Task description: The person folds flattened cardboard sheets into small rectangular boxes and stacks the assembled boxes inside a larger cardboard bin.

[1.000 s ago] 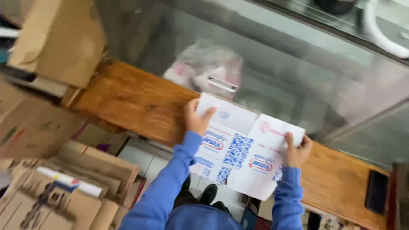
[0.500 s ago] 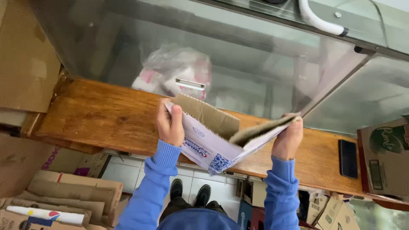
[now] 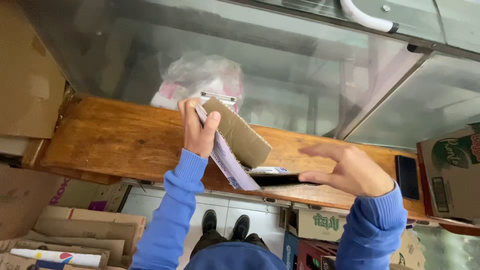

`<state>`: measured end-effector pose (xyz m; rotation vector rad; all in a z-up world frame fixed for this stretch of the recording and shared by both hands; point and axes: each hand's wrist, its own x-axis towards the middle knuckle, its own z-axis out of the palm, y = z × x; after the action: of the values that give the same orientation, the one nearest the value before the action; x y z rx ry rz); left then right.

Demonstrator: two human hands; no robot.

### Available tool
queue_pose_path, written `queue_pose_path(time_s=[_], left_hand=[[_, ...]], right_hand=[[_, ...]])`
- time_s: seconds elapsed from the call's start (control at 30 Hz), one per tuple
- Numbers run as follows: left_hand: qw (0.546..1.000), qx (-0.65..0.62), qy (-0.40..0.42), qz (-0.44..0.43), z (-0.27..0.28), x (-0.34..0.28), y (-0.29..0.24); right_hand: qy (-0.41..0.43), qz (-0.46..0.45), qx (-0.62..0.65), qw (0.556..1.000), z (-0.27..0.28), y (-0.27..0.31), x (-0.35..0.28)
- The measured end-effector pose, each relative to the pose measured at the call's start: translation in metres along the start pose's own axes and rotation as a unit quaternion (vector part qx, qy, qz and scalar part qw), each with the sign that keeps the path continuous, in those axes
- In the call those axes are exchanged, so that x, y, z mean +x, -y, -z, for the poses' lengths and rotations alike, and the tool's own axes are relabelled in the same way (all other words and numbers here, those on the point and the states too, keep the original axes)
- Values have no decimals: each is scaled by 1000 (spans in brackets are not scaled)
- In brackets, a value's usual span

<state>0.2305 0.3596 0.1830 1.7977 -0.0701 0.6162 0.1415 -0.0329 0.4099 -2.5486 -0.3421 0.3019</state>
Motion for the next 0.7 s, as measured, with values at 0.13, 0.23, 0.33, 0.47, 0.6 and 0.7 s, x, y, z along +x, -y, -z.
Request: queue_pose_path(time_s=[0.13,0.23,0.33,0.47,0.6,0.7], left_hand=[[995,-94,35,-20,2,13,18],[981,-174,58,-63,-2,34,57],[927,-355,123,10,16,34,40],[833,-484,223,148,21,37,22],[877,-391,268,83,-7,51,22],[851,-433,284,88,-28,54,32]], right_hand=[[106,-44,-85,990,-31,-47,14],[78,-28,-85,993,-30,-63,19],[-8,-55,-65,996,-15,-76,10],[-116,-143,4,983,-24,-86,14],[-97,-233,25,967,-25,-53,24],[-123,-219,-25,968,-20,-44,18]])
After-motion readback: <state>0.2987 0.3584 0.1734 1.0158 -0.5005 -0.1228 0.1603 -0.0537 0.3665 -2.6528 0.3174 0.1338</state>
